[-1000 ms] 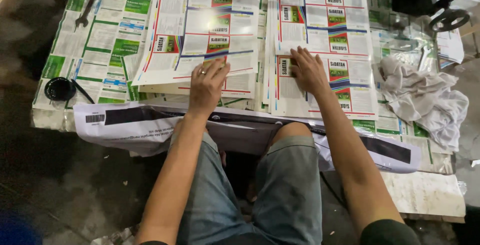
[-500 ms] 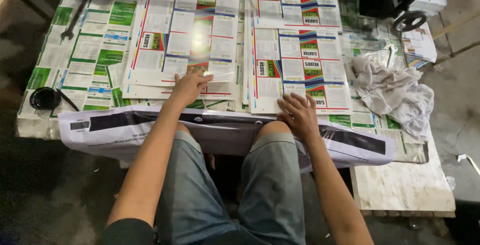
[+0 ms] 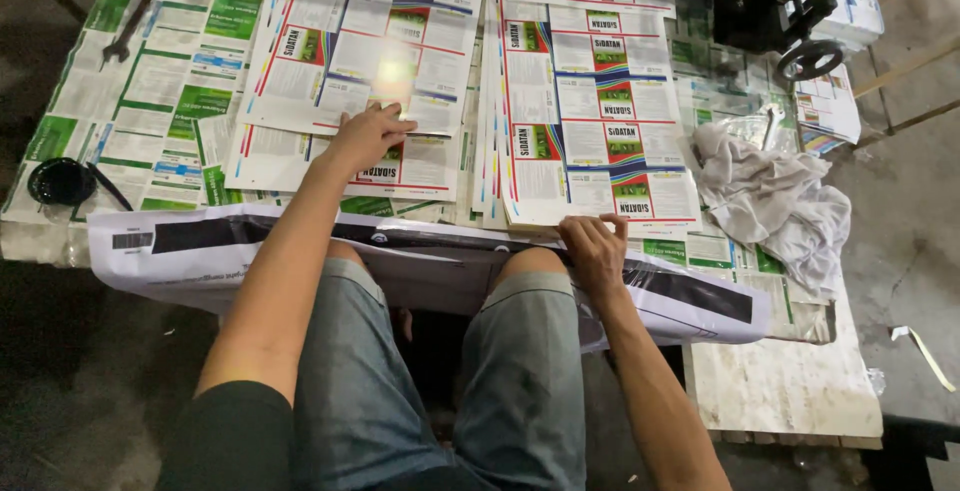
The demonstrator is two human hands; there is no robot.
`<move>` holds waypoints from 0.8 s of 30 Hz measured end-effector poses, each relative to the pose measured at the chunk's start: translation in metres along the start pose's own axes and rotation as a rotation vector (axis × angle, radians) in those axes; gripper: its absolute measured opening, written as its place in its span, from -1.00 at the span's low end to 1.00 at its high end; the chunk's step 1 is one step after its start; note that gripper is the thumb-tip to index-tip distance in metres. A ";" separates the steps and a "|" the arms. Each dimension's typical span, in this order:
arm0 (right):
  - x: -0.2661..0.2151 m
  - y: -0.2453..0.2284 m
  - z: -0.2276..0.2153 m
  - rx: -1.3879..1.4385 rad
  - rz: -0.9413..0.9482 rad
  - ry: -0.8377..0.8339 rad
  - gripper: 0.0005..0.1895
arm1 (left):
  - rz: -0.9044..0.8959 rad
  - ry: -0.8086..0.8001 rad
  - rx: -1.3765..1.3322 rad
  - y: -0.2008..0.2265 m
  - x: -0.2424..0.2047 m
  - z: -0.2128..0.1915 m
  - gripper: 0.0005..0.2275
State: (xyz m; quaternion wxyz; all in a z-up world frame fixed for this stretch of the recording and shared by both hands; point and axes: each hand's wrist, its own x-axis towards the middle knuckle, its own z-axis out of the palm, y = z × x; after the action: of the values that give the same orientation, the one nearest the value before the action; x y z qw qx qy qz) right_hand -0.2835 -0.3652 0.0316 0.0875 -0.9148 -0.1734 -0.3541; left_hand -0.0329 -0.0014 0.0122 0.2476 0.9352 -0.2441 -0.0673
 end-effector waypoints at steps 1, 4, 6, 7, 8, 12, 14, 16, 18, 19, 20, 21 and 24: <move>-0.002 0.002 0.002 -0.001 0.000 -0.001 -0.94 | 0.000 0.000 -0.001 -0.002 0.005 0.000 -0.72; -0.005 0.005 0.005 0.000 0.032 -0.020 -0.91 | 0.005 -0.003 0.017 -0.005 0.015 0.002 -0.73; -0.001 0.005 0.003 0.068 0.091 -0.048 -0.88 | -0.001 0.012 -0.008 -0.005 0.020 0.002 -0.73; 0.000 0.007 0.003 0.064 0.091 -0.048 -0.88 | 0.001 0.013 -0.010 -0.003 0.021 0.002 -0.73; 0.001 0.009 0.004 0.119 0.128 -0.062 -0.88 | -0.007 0.014 -0.012 -0.002 0.023 0.001 -0.73; -0.003 0.023 0.014 0.298 0.281 -0.108 -0.90 | -0.009 0.017 -0.020 -0.002 0.028 -0.001 -0.71; -0.003 0.020 0.013 0.329 0.303 -0.123 -0.92 | -0.013 0.025 -0.034 -0.004 0.034 0.000 -0.72; 0.003 0.015 0.009 0.362 0.323 -0.136 -0.94 | -0.017 0.037 -0.044 -0.003 0.040 -0.001 -0.72; 0.014 0.007 0.002 0.262 0.196 -0.190 -0.92 | -0.025 0.009 -0.034 0.000 0.044 -0.006 -0.70; 0.022 0.006 0.001 0.263 0.195 -0.187 -0.92 | -0.024 0.012 -0.031 -0.005 0.052 -0.004 -0.70; 0.028 0.004 -0.002 0.177 0.121 -0.198 -0.90 | -0.020 -0.006 0.011 -0.008 0.059 0.000 -0.64; 0.033 0.002 -0.005 0.090 0.047 -0.210 -0.87 | -0.015 -0.023 0.053 -0.012 0.066 0.004 -0.58; 0.073 -0.017 -0.037 -0.049 0.046 -0.030 -0.91 | 0.002 0.057 0.139 -0.015 0.080 0.018 -0.42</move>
State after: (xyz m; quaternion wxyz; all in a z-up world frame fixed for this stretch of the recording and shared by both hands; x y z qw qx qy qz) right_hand -0.2625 -0.3413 0.1093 0.0704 -0.9255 -0.1450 -0.3426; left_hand 0.0388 -0.0373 -0.0114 0.1890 0.9514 -0.2419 -0.0232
